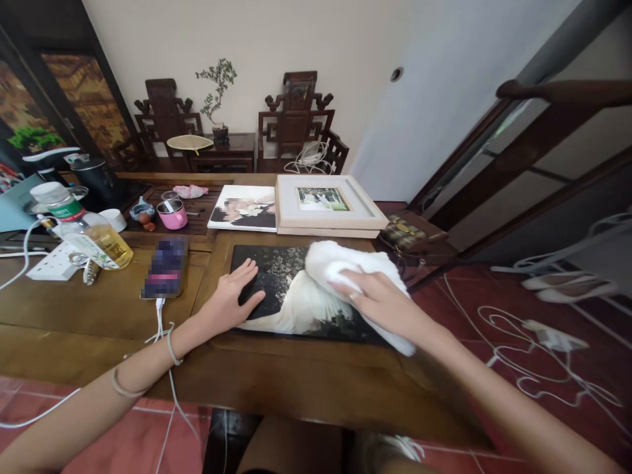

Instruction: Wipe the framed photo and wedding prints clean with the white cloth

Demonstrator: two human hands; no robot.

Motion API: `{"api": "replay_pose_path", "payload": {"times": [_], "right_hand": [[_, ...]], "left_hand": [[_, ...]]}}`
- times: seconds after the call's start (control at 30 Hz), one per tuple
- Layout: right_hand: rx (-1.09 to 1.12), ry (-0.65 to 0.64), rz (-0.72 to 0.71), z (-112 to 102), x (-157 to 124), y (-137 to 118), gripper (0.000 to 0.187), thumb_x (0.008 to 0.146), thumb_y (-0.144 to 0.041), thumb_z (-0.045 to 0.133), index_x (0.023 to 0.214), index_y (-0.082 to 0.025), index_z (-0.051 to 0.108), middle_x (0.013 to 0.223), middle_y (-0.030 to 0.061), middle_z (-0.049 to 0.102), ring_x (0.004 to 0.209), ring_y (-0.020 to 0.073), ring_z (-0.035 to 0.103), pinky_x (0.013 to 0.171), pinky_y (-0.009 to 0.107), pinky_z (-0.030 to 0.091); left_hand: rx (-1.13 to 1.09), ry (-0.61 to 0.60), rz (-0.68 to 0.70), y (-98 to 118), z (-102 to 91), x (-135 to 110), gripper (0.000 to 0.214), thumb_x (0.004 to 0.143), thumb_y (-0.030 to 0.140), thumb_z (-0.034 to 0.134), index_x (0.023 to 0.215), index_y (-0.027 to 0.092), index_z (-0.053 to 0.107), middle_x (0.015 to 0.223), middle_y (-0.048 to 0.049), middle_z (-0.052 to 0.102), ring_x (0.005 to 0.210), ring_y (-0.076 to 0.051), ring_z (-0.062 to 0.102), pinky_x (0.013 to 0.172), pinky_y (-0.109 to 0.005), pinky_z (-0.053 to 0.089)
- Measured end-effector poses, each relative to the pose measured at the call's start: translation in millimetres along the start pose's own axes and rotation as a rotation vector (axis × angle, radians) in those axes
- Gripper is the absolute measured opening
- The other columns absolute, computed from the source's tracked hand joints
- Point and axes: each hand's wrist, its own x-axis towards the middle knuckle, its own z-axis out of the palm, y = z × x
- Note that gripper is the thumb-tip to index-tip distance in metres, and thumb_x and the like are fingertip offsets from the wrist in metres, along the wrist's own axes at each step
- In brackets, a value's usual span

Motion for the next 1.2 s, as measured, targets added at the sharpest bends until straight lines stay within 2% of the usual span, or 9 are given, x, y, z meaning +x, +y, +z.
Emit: {"api": "replay_pose_path", "payload": {"times": [0.23, 0.4, 0.5, 0.63, 0.73, 0.9, 1.0, 1.07, 1.2], "right_hand": [[0.173, -0.083, -0.250, 20, 103, -56, 0.031, 0.095, -0.035, 0.038, 0.094, -0.020, 0.065, 0.106, 0.0070, 0.070, 0.098, 0.0260, 0.060, 0.086, 0.034, 0.041], [0.194, -0.144, -0.346, 29, 131, -76, 0.032, 0.095, -0.037, 0.040, 0.099, -0.018, 0.066, 0.109, 0.0068, 0.069, 0.099, 0.0235, 0.060, 0.086, 0.031, 0.041], [0.192, -0.135, -0.327, 27, 119, -62, 0.034, 0.096, -0.038, 0.039, 0.102, -0.019, 0.066, 0.111, 0.0072, 0.068, 0.103, 0.0251, 0.058, 0.090, 0.034, 0.040], [0.157, -0.108, -0.211, 17, 87, -16, 0.039, 0.094, -0.044, 0.036, 0.102, -0.019, 0.065, 0.112, 0.0097, 0.067, 0.105, 0.0309, 0.056, 0.091, 0.043, 0.040], [0.106, -0.058, -0.069, 8, 64, 27, 0.042, 0.092, -0.051, 0.036, 0.093, -0.020, 0.063, 0.106, 0.0097, 0.067, 0.103, 0.0320, 0.056, 0.093, 0.046, 0.039], [0.060, -0.024, -0.054, -6, 43, 77, 0.040, 0.091, -0.053, 0.036, 0.076, -0.022, 0.055, 0.087, 0.0075, 0.067, 0.086, 0.0281, 0.059, 0.084, 0.042, 0.044], [0.057, -0.007, -0.033, -8, 34, 85, 0.039, 0.091, -0.053, 0.035, 0.069, -0.024, 0.049, 0.077, 0.0060, 0.065, 0.080, 0.0272, 0.060, 0.079, 0.041, 0.047], [0.048, 0.002, -0.027, -6, 25, 82, 0.038, 0.091, -0.051, 0.035, 0.069, -0.024, 0.049, 0.079, 0.0068, 0.066, 0.089, 0.0311, 0.062, 0.082, 0.045, 0.047], [0.046, -0.025, -0.106, 1, -8, 62, 0.032, 0.091, -0.043, 0.039, 0.071, -0.024, 0.055, 0.113, 0.0097, 0.067, 0.127, 0.0382, 0.043, 0.096, 0.055, 0.041]], "left_hand": [[0.030, -0.065, -0.039, 5, -0.3, -3, 0.053, 0.091, 0.036, 0.050, 0.137, 0.011, 0.043, 0.146, -0.0193, 0.038, 0.139, -0.031, 0.030, 0.107, -0.056, 0.032], [0.002, -0.006, 0.006, 2, 1.8, -3, 0.049, 0.089, 0.036, 0.053, 0.134, 0.017, 0.047, 0.139, -0.0169, 0.049, 0.135, -0.032, 0.039, 0.106, -0.055, 0.035], [-0.019, 0.004, -0.002, 1, 2.3, -4, 0.050, 0.089, 0.036, 0.054, 0.134, 0.017, 0.046, 0.141, -0.0169, 0.046, 0.136, -0.031, 0.037, 0.107, -0.054, 0.035], [-0.031, -0.018, -0.021, 1, 2.4, -4, 0.054, 0.089, 0.035, 0.054, 0.137, 0.013, 0.043, 0.145, -0.0180, 0.040, 0.139, -0.029, 0.031, 0.109, -0.053, 0.032], [-0.020, -0.024, -0.024, 1, 1.4, -4, 0.054, 0.089, 0.035, 0.054, 0.137, 0.012, 0.043, 0.146, -0.0178, 0.039, 0.139, -0.028, 0.031, 0.109, -0.053, 0.032], [-0.037, 0.005, -0.028, 1, -0.2, -2, 0.055, 0.088, 0.037, 0.055, 0.136, 0.014, 0.044, 0.144, -0.0167, 0.043, 0.137, -0.029, 0.034, 0.110, -0.052, 0.033], [-0.069, 0.041, -0.025, 1, 0.9, -1, 0.055, 0.086, 0.038, 0.056, 0.135, 0.015, 0.046, 0.143, -0.0166, 0.045, 0.136, -0.030, 0.037, 0.109, -0.052, 0.034], [-0.078, 0.054, -0.021, 1, 1.8, -1, 0.055, 0.086, 0.038, 0.056, 0.135, 0.014, 0.047, 0.143, -0.0170, 0.045, 0.136, -0.030, 0.037, 0.109, -0.052, 0.034], [-0.070, 0.054, -0.013, 0, 2.5, 0, 0.055, 0.086, 0.038, 0.056, 0.135, 0.015, 0.047, 0.143, -0.0166, 0.045, 0.136, -0.030, 0.037, 0.110, -0.052, 0.034]]}}
